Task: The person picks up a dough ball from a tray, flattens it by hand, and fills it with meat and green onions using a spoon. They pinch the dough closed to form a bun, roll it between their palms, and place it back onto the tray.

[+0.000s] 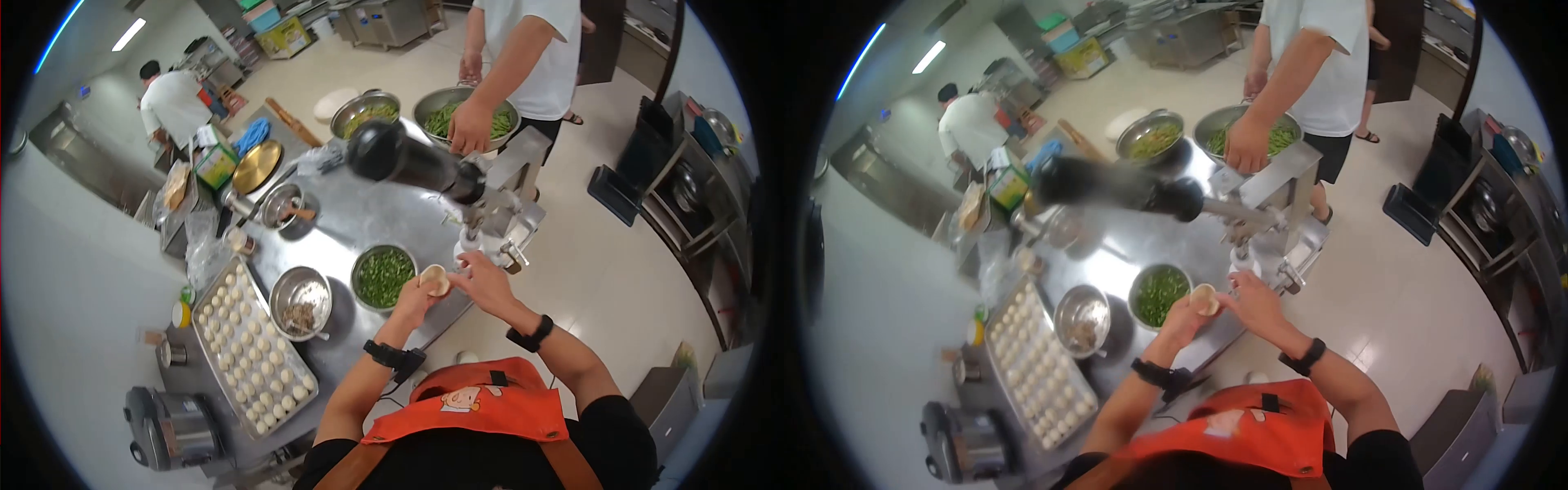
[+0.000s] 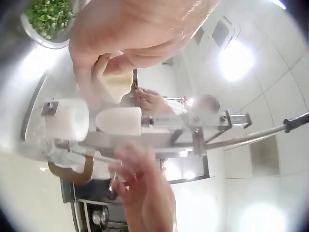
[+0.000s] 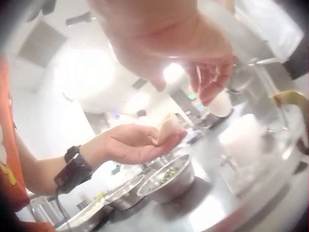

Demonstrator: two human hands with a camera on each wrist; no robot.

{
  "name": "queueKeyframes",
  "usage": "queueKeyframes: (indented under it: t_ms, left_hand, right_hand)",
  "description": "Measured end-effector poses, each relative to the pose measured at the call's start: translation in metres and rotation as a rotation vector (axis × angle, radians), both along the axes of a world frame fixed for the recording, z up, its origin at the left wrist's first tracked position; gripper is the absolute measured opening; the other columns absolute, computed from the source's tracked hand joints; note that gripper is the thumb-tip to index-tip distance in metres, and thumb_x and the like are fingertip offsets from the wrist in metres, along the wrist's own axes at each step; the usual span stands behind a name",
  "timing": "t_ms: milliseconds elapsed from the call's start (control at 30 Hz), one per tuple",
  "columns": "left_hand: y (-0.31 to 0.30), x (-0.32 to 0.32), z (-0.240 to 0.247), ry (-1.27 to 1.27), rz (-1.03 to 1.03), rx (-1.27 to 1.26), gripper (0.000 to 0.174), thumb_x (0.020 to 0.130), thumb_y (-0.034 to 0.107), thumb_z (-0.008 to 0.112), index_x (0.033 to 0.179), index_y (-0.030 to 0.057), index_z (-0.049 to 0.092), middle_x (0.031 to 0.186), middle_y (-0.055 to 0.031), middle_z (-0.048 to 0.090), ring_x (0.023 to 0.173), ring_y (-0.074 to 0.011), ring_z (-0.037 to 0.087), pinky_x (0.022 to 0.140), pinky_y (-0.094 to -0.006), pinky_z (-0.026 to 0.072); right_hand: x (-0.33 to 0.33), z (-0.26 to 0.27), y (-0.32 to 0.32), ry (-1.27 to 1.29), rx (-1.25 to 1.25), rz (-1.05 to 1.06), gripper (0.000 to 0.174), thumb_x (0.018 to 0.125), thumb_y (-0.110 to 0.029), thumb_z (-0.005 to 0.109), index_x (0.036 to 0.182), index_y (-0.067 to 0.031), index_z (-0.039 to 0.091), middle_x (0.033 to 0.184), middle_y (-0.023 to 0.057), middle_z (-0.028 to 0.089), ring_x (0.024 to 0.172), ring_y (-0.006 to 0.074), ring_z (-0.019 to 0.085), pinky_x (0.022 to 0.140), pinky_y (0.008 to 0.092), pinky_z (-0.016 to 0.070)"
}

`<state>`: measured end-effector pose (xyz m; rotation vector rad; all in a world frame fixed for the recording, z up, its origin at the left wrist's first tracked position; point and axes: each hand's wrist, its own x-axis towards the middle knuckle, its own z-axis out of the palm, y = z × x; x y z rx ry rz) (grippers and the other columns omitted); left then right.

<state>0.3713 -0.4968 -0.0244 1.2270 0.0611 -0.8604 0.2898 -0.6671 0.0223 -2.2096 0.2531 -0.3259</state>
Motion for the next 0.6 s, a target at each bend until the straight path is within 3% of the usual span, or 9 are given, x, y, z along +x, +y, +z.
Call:
queueKeyframes:
  t_ms: [67, 100, 233, 333, 433, 567, 600]
  left_hand:
    - [0.017, -0.029, 0.006, -0.010, 0.061, 0.039, 0.032, 0.091, 0.009, 0.051, 0.118, -0.0068, 0.051, 0.112, -0.0134, 0.059, 0.101, -0.0257, 0.061, 0.090, -0.0358, 0.0527]
    - [0.031, -0.042, 0.002, -0.061, 0.102, 0.138, 0.026, 0.090, 0.013, 0.053, 0.111, -0.0023, 0.056, 0.106, -0.0121, 0.062, 0.089, -0.0198, 0.063, 0.080, -0.0316, 0.0524]
    - [0.097, -0.081, -0.015, -0.416, 0.031, 0.514, 0.027, 0.094, 0.015, 0.049, 0.112, -0.0039, 0.056, 0.106, -0.0115, 0.060, 0.092, -0.0171, 0.062, 0.079, -0.0300, 0.0524]
    - [0.134, -0.094, -0.031, -0.226, 0.374, 0.310, 0.028, 0.095, 0.015, 0.046, 0.114, -0.0028, 0.056, 0.107, -0.0114, 0.060, 0.094, -0.0186, 0.062, 0.081, -0.0300, 0.0520]
    - [0.156, -0.107, 0.002, -0.197, 0.515, 0.218, 0.031, 0.095, 0.014, 0.043, 0.116, -0.0057, 0.054, 0.109, -0.0135, 0.059, 0.099, -0.0215, 0.061, 0.086, -0.0312, 0.0518]
    - [0.220, -0.129, 0.030, -0.031, 0.515, -0.034, 0.035, 0.096, 0.013, 0.043, 0.119, -0.0122, 0.049, 0.117, -0.0181, 0.057, 0.109, -0.0276, 0.058, 0.097, -0.0376, 0.0484]
    - [0.240, -0.136, 0.035, -0.016, 0.525, -0.062, 0.035, 0.096, 0.013, 0.044, 0.120, -0.0118, 0.049, 0.118, -0.0183, 0.057, 0.110, -0.0286, 0.058, 0.098, -0.0385, 0.0474]
  right_hand:
    - [0.011, -0.013, 0.021, 0.033, -0.029, 0.204, 0.026, 0.085, -0.027, 0.060, 0.089, -0.0024, 0.066, 0.085, 0.0144, 0.066, 0.081, 0.0293, 0.064, 0.070, 0.0396, 0.0489]
    - [0.011, -0.017, 0.033, 0.073, 0.033, 0.271, 0.025, 0.085, -0.026, 0.061, 0.091, -0.0029, 0.067, 0.086, 0.0169, 0.065, 0.081, 0.0317, 0.063, 0.071, 0.0392, 0.0491]
    - [0.019, -0.034, 0.083, 0.241, 0.232, 0.589, 0.026, 0.086, -0.023, 0.062, 0.098, 0.0002, 0.067, 0.086, 0.0162, 0.067, 0.074, 0.0235, 0.065, 0.067, 0.0337, 0.0494]
    - [0.018, -0.021, 0.128, 0.131, 0.146, 0.586, 0.027, 0.084, -0.025, 0.062, 0.095, -0.0013, 0.068, 0.081, 0.0176, 0.067, 0.075, 0.0311, 0.066, 0.068, 0.0366, 0.0499]
    - [0.021, -0.031, 0.165, 0.146, 0.210, 0.709, 0.029, 0.084, -0.026, 0.065, 0.097, -0.0005, 0.068, 0.080, 0.0168, 0.068, 0.075, 0.0294, 0.066, 0.068, 0.0350, 0.0500]
    - [0.024, -0.010, 0.203, 0.511, 0.377, 0.856, 0.028, 0.087, -0.023, 0.062, 0.102, -0.0007, 0.066, 0.085, 0.0150, 0.068, 0.076, 0.0230, 0.066, 0.069, 0.0321, 0.0495]
    - [0.025, -0.008, 0.216, 0.408, 0.328, 0.818, 0.027, 0.087, -0.024, 0.061, 0.102, -0.0014, 0.066, 0.087, 0.0146, 0.067, 0.079, 0.0230, 0.065, 0.070, 0.0331, 0.0494]
